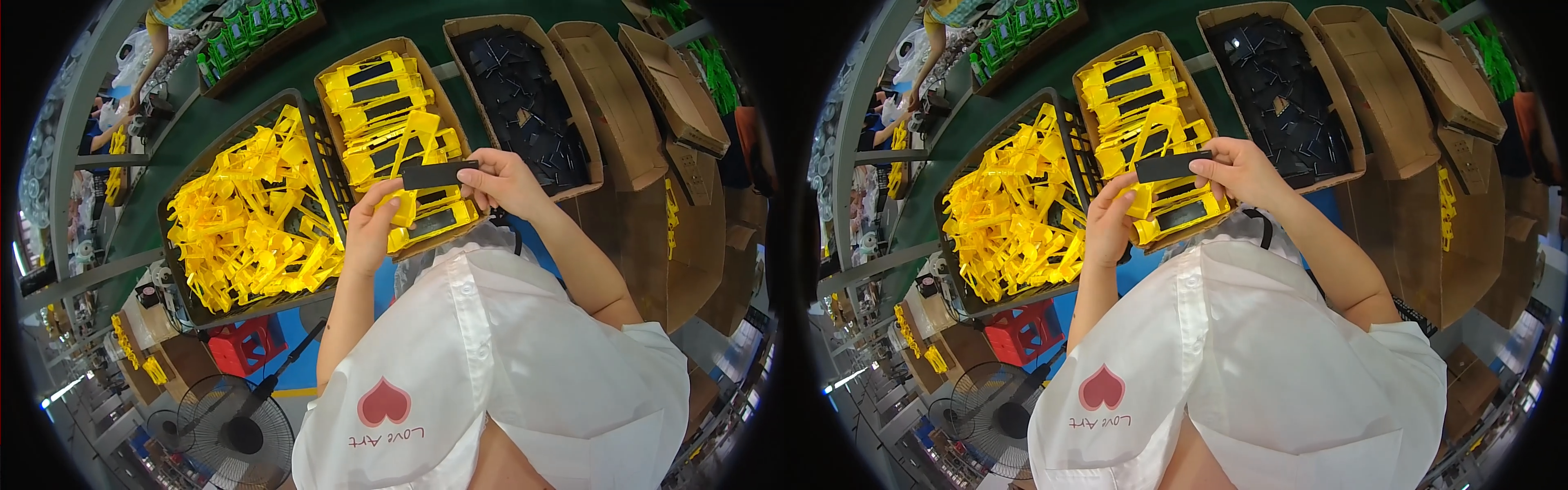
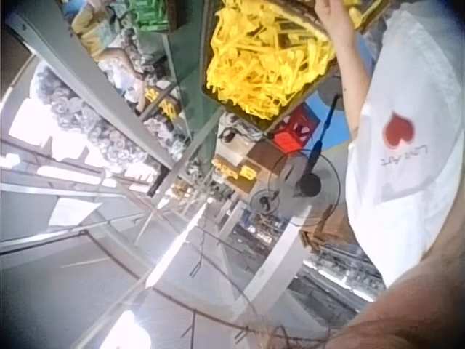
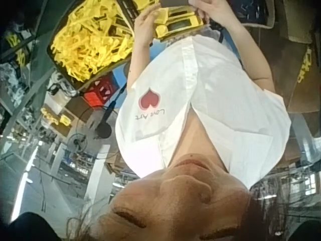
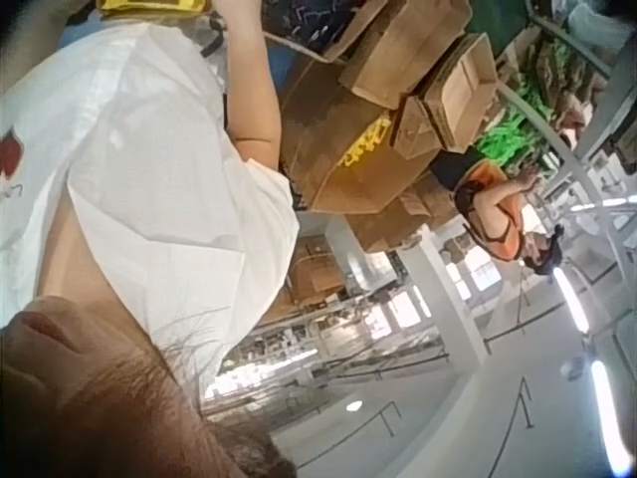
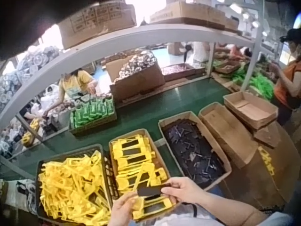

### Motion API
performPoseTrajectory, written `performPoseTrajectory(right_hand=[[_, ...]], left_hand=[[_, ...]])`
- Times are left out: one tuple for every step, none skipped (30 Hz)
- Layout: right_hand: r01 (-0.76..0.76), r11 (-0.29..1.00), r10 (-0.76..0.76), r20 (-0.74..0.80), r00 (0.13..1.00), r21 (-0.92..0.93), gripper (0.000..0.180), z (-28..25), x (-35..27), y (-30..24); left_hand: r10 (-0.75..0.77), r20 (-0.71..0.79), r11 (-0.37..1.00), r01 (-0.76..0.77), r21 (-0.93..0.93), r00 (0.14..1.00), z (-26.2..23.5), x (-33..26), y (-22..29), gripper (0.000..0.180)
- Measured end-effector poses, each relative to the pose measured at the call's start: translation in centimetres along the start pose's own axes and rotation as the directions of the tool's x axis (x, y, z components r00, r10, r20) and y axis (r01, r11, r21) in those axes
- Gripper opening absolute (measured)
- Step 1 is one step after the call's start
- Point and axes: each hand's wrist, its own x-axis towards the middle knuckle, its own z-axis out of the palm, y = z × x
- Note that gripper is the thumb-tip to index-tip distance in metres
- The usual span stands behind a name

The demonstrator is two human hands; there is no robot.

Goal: Assembling yellow handheld solar flashlights by fitting black internal components into yellow plastic casings at an industrial workstation.

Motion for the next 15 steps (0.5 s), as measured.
performPoseTrajectory(right_hand=[[0.011, 1.000, -0.011, -0.005, 1.000, -0.008, 0.011, 0.3, 0.0, 0.3], [0.022, 1.000, -0.022, -0.011, 1.000, -0.016, 0.010, 0.5, -0.1, 0.4], [0.030, 0.999, -0.031, -0.019, 0.999, -0.023, 0.010, 0.7, -0.2, 0.2], [0.031, 0.999, -0.031, -0.020, 0.999, -0.023, 0.010, 1.0, -0.3, 0.3], [0.051, 0.999, -0.051, -0.034, 0.998, 0.010, 0.010, 1.3, -0.3, 0.4], [0.071, 0.996, -0.069, -0.049, 0.996, 0.044, 0.011, 1.4, -0.3, 0.5], [0.072, 0.996, -0.070, -0.051, 0.996, 0.042, 0.011, 1.5, -0.3, 0.6], [0.087, 0.995, -0.083, -0.072, 0.994, 0.057, 0.011, 1.6, -0.4, 0.6], [0.102, 0.992, -0.096, -0.093, 0.991, 0.072, 0.011, 1.7, -0.3, 0.6], [0.105, 0.992, -0.098, -0.093, 0.991, 0.070, 0.011, 1.8, -0.3, 0.5], [0.069, 0.994, -0.062, -0.087, 0.994, 0.079, 0.014, 2.0, -0.4, 0.3], [0.033, 0.996, -0.026, -0.085, 0.996, 0.086, 0.018, 1.9, -0.4, 0.2], [0.027, 0.992, -0.017, -0.084, 0.996, 0.120, 0.017, 2.0, -0.3, 0.3], [0.031, 0.993, -0.020, -0.087, 0.996, 0.117, 0.017, 1.8, -0.1, 0.3], [0.035, 0.993, -0.025, -0.087, 0.996, 0.114, 0.017, 1.8, -0.1, 0.3]], left_hand=[[0.002, -0.004, 1.000, -0.002, 0.002, 1.000, 0.6, 0.0, 0.4, 0.020], [-0.013, -0.049, 0.997, 0.010, -0.070, 0.999, 1.0, 0.1, 0.7, 0.021], [-0.034, -0.090, 0.989, 0.021, -0.144, 0.995, 1.3, 0.3, 0.7, 0.023], [-0.019, -0.116, 0.989, 0.002, -0.150, 0.993, 1.4, 0.4, 0.5, 0.023], [-0.019, -0.115, 0.989, 0.001, -0.150, 0.993, 1.5, 0.6, 0.3, 0.023], [0.058, -0.144, 0.995, -0.069, -0.070, 0.988, 1.7, 0.8, 0.1, 0.022], [0.137, -0.166, 0.990, -0.137, 0.011, 0.977, 1.7, 1.0, 0.0, 0.021], [0.139, -0.164, 0.990, -0.139, 0.010, 0.977, 1.7, 1.2, -0.2, 0.021], [0.265, -0.177, 0.957, -0.237, 0.165, 0.948, 1.6, 1.5, -0.4, 0.021], [0.389, -0.170, 0.891, -0.324, 0.317, 0.905, 1.5, 1.6, -0.4, 0.021], [0.392, -0.169, 0.890, -0.327, 0.316, 0.904, 1.6, 1.6, -0.2, 0.021], [0.430, -0.151, 0.847, -0.340, 0.408, 0.890, 2.0, 1.4, 0.2, 0.019], [0.465, -0.129, 0.795, -0.350, 0.495, 0.876, 2.3, 1.3, 0.5, 0.017], [0.471, -0.125, 0.795, -0.359, 0.489, 0.873, 2.4, 1.5, 0.3, 0.018], [0.472, -0.123, 0.795, -0.361, 0.488, 0.873, 2.2, 1.4, 0.0, 0.018]])
